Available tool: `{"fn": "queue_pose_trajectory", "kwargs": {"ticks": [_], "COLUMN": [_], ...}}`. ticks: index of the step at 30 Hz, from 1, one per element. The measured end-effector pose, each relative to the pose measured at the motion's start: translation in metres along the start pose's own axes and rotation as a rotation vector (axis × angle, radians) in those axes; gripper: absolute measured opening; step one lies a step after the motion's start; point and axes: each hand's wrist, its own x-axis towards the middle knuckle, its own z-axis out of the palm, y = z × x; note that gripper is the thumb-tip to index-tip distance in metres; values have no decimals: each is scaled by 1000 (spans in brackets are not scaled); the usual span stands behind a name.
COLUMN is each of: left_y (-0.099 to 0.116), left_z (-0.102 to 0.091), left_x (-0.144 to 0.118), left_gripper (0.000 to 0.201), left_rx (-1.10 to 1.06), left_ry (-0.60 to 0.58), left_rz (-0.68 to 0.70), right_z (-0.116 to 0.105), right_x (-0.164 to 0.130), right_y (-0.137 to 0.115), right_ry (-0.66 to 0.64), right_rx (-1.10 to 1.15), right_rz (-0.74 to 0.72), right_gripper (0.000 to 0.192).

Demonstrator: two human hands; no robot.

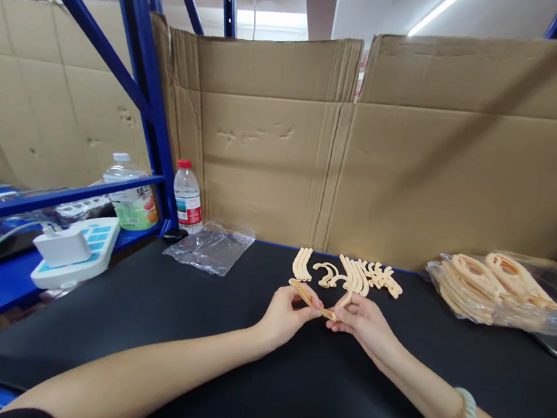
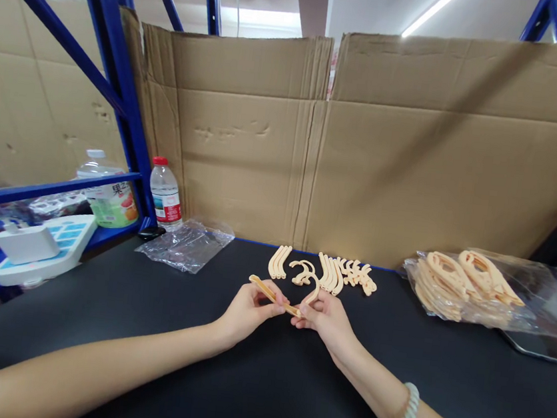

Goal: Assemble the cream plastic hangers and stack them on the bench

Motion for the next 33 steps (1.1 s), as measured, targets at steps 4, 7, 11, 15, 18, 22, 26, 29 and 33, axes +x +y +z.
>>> {"fn": "queue_pose_trajectory", "kwargs": {"ticks": [4, 7, 11, 15, 18, 22, 26, 29, 33], "left_y": [-1, -2, -2, 0, 1, 1, 1, 3, 6], "left_z": [-1, -1, 0, 1, 1, 0, -1, 0, 5], "left_x": [0, 1, 1, 1, 0, 1, 3, 4, 2], "left_gripper": [11, 12, 14, 16, 17, 17, 26, 35, 43], "left_rx": [0, 0, -8, 10, 15, -35, -174, -253, -237], "left_ry": [-1, -7, -10, -1, 22, 47, 111, 176, 128], "left_rz": [18, 23, 4, -1, -9, -30, -112, -168, -201], "right_z": [3, 6, 8, 7, 6, 7, 6, 5, 9], "right_x": [-1, -1, 0, -1, -2, -2, 0, 1, 0], "right_y": [0, -1, -1, 0, 0, -2, -2, -1, 1], "right_ry": [29, 54, 84, 88, 32, 23, 64, 38, -45], "right_rx": [-27, -46, -78, -74, -42, -62, -98, -38, -26], "right_rz": [-23, -27, -45, -72, -69, -107, -224, -211, -182], "right_gripper": [45, 45, 42, 43, 44, 42, 36, 35, 36]}}
